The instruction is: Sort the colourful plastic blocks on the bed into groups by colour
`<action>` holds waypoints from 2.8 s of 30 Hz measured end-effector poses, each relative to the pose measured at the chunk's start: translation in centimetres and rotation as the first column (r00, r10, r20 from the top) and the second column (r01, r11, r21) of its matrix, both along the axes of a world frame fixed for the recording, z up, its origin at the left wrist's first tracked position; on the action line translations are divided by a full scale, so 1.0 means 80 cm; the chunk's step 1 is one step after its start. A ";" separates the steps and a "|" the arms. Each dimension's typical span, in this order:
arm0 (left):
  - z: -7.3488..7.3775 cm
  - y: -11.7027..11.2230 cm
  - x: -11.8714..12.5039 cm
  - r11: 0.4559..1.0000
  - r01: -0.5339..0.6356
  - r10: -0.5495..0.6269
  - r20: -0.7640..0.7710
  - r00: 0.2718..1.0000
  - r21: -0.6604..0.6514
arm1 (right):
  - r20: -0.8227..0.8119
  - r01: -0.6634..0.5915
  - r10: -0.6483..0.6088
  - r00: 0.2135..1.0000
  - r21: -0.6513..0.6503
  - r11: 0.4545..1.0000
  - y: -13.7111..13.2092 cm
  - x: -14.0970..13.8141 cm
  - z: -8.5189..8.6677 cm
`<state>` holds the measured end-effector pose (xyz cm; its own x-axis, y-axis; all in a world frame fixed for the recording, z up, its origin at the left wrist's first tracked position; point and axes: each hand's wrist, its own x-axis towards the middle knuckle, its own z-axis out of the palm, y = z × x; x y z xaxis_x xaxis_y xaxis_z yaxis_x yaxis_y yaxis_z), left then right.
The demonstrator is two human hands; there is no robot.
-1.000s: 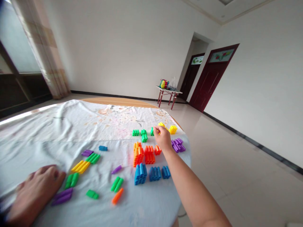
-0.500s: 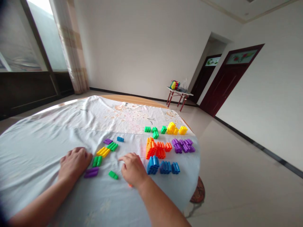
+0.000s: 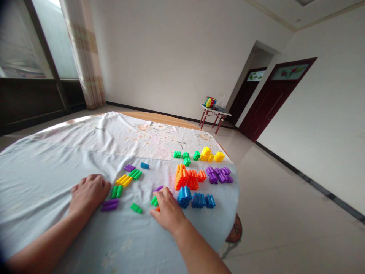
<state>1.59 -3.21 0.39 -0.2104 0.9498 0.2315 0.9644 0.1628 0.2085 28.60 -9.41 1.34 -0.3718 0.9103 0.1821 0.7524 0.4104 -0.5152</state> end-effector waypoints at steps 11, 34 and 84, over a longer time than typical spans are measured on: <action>0.002 0.000 -0.001 1.000 0.000 0.000 -0.018 1.000 -0.017 | -0.243 0.075 -0.020 0.970 0.220 0.973 0.054 -0.048 -0.023; 0.007 0.003 -0.002 0.997 -0.007 0.007 -0.001 1.000 -0.083 | -0.174 0.097 -0.057 0.983 0.229 0.969 0.054 -0.055 -0.041; 0.007 0.002 -0.004 0.991 0.020 -0.025 -0.041 0.999 -0.131 | -0.106 -0.178 0.208 0.972 0.242 0.954 0.024 -0.060 -0.037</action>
<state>1.24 -3.09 0.97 -0.1810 0.9769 0.1137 0.9757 0.1638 0.1458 23.79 -7.51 -1.59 -0.4958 0.7513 0.4355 0.5803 0.6598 -0.4774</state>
